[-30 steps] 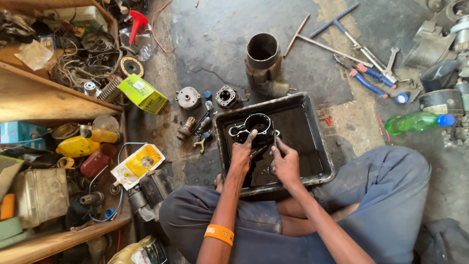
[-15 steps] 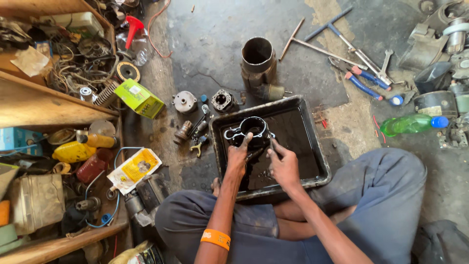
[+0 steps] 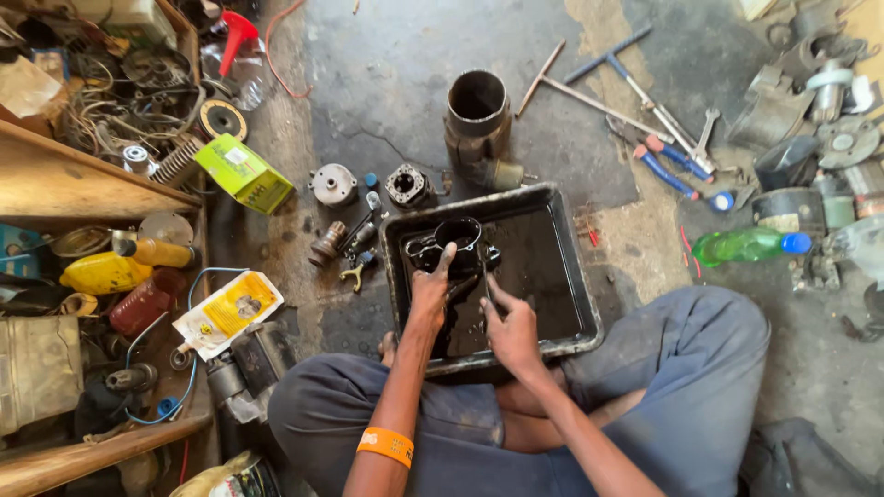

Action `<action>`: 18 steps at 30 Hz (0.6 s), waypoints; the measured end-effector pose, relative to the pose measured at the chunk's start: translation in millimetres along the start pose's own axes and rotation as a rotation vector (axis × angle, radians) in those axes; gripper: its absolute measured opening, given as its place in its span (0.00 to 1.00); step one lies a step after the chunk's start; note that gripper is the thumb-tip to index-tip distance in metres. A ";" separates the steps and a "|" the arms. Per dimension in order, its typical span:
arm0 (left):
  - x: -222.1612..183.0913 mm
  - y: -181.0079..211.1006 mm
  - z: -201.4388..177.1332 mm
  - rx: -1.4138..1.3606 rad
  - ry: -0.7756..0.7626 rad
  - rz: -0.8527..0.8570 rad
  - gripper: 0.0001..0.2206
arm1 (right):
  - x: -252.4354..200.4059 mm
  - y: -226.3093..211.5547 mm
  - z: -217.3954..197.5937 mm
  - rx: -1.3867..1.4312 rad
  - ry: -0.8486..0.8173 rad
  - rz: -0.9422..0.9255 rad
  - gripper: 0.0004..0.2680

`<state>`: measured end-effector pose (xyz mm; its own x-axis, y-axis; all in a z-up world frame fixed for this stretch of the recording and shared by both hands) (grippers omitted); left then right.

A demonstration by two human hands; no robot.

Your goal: The person scrubs a cylindrical engine part with a brush while dipping it into a tray of dark liquid. The person repeatedly rotates and scrubs the part, occasionally lifting it to inspect the surface before continuing the cleaning process.

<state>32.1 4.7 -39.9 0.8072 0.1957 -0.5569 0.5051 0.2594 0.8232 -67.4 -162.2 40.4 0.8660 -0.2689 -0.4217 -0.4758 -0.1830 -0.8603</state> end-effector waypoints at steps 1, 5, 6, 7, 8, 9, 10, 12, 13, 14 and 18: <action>-1.8 3.9 0.7 0.028 0.013 0.006 0.32 | -1.0 -2.0 -0.5 -0.006 0.005 -0.019 0.17; -12.7 14.6 7.5 -0.079 -0.050 -0.041 0.32 | -0.3 1.3 -6.4 -0.166 -0.021 -0.020 0.17; -15.8 14.9 9.0 -0.106 -0.065 -0.049 0.31 | 0.1 -3.3 -13.2 -0.245 0.037 -0.143 0.17; -17.2 17.3 9.6 -0.131 -0.080 -0.054 0.31 | 1.6 -10.3 -19.6 -0.319 0.094 -0.268 0.16; -17.2 19.4 10.1 -0.155 -0.095 -0.059 0.30 | 2.1 -17.9 -26.5 -0.393 0.151 -0.393 0.16; -16.6 19.2 9.8 -0.105 -0.083 -0.058 0.31 | 4.7 -18.1 -33.3 -0.460 0.119 -0.378 0.16; -14.3 18.7 8.3 -0.054 -0.070 -0.058 0.31 | 8.6 -19.4 -40.7 -0.528 0.087 -0.363 0.15; -8.6 13.8 5.8 0.031 -0.042 -0.037 0.33 | 14.0 -22.1 -56.5 -0.641 0.030 -0.328 0.15; -5.5 12.8 3.6 0.065 -0.022 -0.009 0.34 | 15.8 -25.8 -61.9 -0.684 0.005 -0.317 0.14; -3.8 11.4 1.0 0.100 -0.003 0.018 0.36 | 15.2 -29.4 -65.2 -0.726 -0.020 -0.305 0.13; 4.2 8.2 -1.3 0.056 0.046 0.013 0.37 | 11.5 -56.8 -64.8 -0.729 0.064 -0.466 0.12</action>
<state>39.2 8.9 -35.7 0.7995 0.2426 -0.5495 0.5119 0.2037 0.8346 -40.4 -216.1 103.0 0.9973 -0.0641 -0.0362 -0.0736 -0.8422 -0.5341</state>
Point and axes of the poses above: each hand's wrist, its own x-axis towards the middle knuckle, its own z-axis out of the palm, y = z × x, the point moved 5 cm from there along x, towards the middle knuckle, and after that the axes turned 13 degrees about -x, right-handed, at the moved point
